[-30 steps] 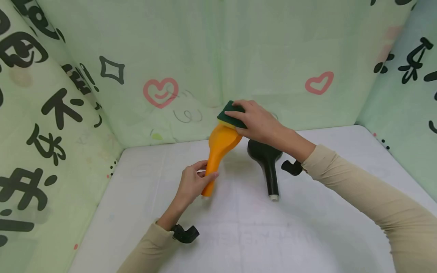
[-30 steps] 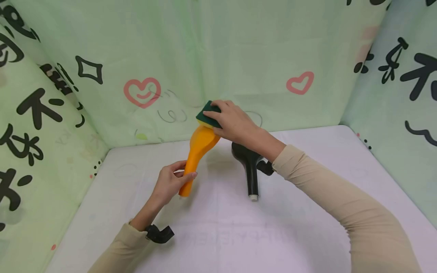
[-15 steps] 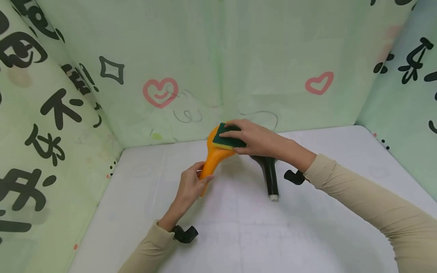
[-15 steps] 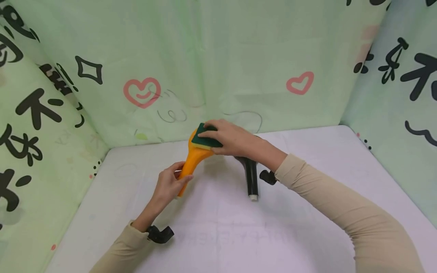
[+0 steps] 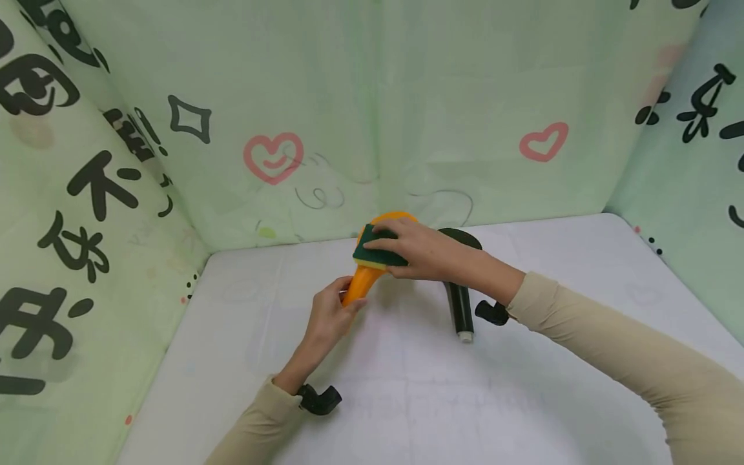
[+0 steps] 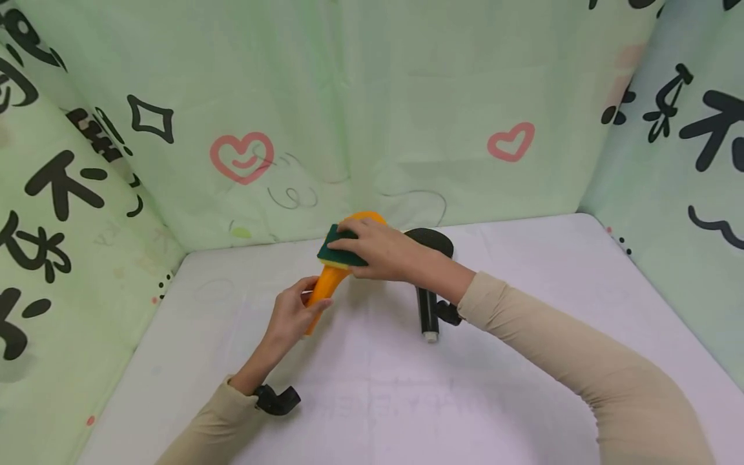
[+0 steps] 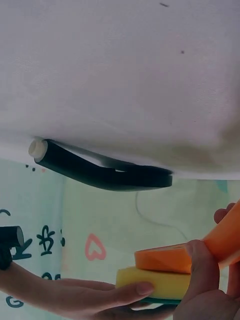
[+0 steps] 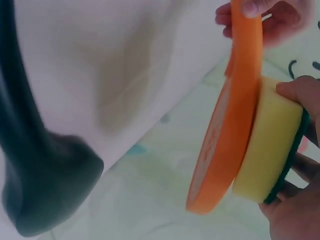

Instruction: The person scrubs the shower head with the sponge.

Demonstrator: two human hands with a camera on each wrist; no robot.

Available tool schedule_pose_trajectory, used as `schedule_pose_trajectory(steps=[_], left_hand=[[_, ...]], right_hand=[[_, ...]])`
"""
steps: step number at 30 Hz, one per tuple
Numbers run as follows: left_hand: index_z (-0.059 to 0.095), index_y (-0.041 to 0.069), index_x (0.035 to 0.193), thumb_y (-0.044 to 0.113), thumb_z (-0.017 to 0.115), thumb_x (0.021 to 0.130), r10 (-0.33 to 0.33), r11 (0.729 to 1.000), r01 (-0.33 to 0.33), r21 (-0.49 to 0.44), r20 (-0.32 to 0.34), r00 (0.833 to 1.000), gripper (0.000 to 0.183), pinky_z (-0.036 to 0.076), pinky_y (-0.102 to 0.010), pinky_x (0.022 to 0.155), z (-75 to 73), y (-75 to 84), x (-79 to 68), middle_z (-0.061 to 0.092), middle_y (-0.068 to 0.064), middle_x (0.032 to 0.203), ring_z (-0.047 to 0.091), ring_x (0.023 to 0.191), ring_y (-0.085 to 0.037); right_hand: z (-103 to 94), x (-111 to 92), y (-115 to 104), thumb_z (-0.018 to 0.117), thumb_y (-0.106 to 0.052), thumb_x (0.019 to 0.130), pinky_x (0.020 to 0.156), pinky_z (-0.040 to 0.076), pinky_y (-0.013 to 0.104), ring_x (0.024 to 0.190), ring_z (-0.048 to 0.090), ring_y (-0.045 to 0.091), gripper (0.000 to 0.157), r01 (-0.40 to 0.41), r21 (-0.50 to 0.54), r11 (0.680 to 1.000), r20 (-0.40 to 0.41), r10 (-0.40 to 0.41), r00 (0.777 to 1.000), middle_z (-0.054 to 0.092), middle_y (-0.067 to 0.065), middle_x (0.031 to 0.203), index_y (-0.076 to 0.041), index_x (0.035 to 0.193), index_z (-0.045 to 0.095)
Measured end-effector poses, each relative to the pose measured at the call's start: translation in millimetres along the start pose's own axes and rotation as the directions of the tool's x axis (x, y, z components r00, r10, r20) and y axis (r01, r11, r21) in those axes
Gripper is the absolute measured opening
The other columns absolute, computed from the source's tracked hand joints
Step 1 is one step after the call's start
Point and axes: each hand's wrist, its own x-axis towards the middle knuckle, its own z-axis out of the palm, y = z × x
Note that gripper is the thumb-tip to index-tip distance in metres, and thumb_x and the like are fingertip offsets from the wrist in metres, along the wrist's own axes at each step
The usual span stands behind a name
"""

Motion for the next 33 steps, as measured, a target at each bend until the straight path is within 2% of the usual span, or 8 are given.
schedule_pose_trajectory(steps=[2,5,9,12,18,22,26,33], left_hand=[[0.062,-0.008,0.126,0.001,0.077,0.089,0.013,1.0,-0.013,0.01,0.009,1.0,0.042,0.059,-0.046,0.09,1.7,2.3,-0.3,0.068,-0.023,0.119,0.07,0.103,-0.036],[0.062,-0.007,0.126,0.0,0.078,0.088,0.028,0.999,-0.028,0.034,0.004,1.0,0.042,0.059,-0.045,0.089,1.8,5.7,-1.5,0.068,-0.021,0.118,0.069,0.1,-0.033],[0.062,-0.006,0.127,0.0,0.079,0.086,0.069,0.992,-0.068,0.108,-0.01,0.998,0.044,0.057,-0.045,0.091,1.2,8.1,-5.5,0.068,-0.019,0.117,0.066,0.099,-0.031],[0.062,-0.006,0.127,-0.001,0.079,0.085,0.111,0.981,-0.107,0.164,-0.018,0.994,0.045,0.055,-0.046,0.093,3.1,7.5,-8.7,0.067,-0.019,0.118,0.064,0.102,-0.032],[0.061,-0.005,0.129,0.0,0.079,0.086,0.132,0.966,-0.124,0.225,-0.019,0.991,0.047,0.054,-0.048,0.096,7.8,7.4,-7.6,0.066,-0.02,0.119,0.063,0.103,-0.034],[0.059,-0.005,0.131,0.002,0.078,0.087,0.138,0.963,-0.131,0.235,-0.014,0.99,0.048,0.053,-0.048,0.098,7.6,8.4,-6.8,0.064,-0.021,0.122,0.062,0.104,-0.034],[0.059,-0.004,0.13,0.001,0.079,0.087,0.147,0.962,-0.133,0.24,-0.042,0.988,0.048,0.052,-0.048,0.098,3.5,8.3,-8.8,0.064,-0.02,0.121,0.062,0.104,-0.033],[0.061,-0.004,0.128,-0.002,0.079,0.084,0.139,0.971,-0.119,0.207,-0.086,0.986,0.048,0.052,-0.049,0.099,-8.9,3.4,-12.5,0.064,-0.019,0.121,0.062,0.106,-0.034]], right_hand=[[0.8,4.4,-1.0,0.072,-0.022,0.095,0.104,0.048,0.05,0.131,0.049,0.04,0.05,0.016,-0.002,1.0,0.015,-0.016,1.0,0.047,0.02,0.148,-0.015,0.143,0.059],[-4.8,10.5,8.2,0.069,-0.025,0.098,0.107,0.046,0.052,0.134,0.046,0.04,0.051,-0.087,0.012,0.996,0.065,0.086,0.994,0.044,0.021,0.151,-0.016,0.146,0.056],[-17.4,14.6,29.3,0.066,-0.027,0.1,0.11,0.043,0.054,0.134,0.046,0.041,0.054,-0.303,0.018,0.953,0.14,0.298,0.944,0.039,0.022,0.154,-0.014,0.15,0.051],[-22.0,16.4,36.0,0.065,-0.027,0.101,0.11,0.043,0.054,0.132,0.047,0.042,0.056,-0.37,0.02,0.929,0.176,0.361,0.916,0.038,0.023,0.154,-0.011,0.151,0.049],[-10.4,23.5,6.9,0.069,-0.026,0.098,0.11,0.044,0.051,0.132,0.047,0.041,0.053,-0.124,0.037,0.992,0.188,0.115,0.975,0.042,0.021,0.152,-0.015,0.148,0.054],[-8.9,27.1,-5.0,0.07,-0.026,0.097,0.107,0.047,0.049,0.13,0.05,0.04,0.052,-0.049,-0.005,0.999,0.167,0.049,0.985,0.044,0.019,0.151,-0.017,0.147,0.056],[-19.2,29.3,3.2,0.069,-0.026,0.098,0.107,0.047,0.051,0.131,0.047,0.041,0.055,-0.171,0.002,0.985,0.166,0.168,0.972,0.039,0.019,0.155,-0.017,0.15,0.052],[-38.6,15.0,41.0,0.066,-0.027,0.099,0.104,0.047,0.053,0.124,0.05,0.04,0.057,-0.424,0.086,0.902,0.139,0.41,0.901,0.041,0.025,0.15,-0.008,0.151,0.049]])
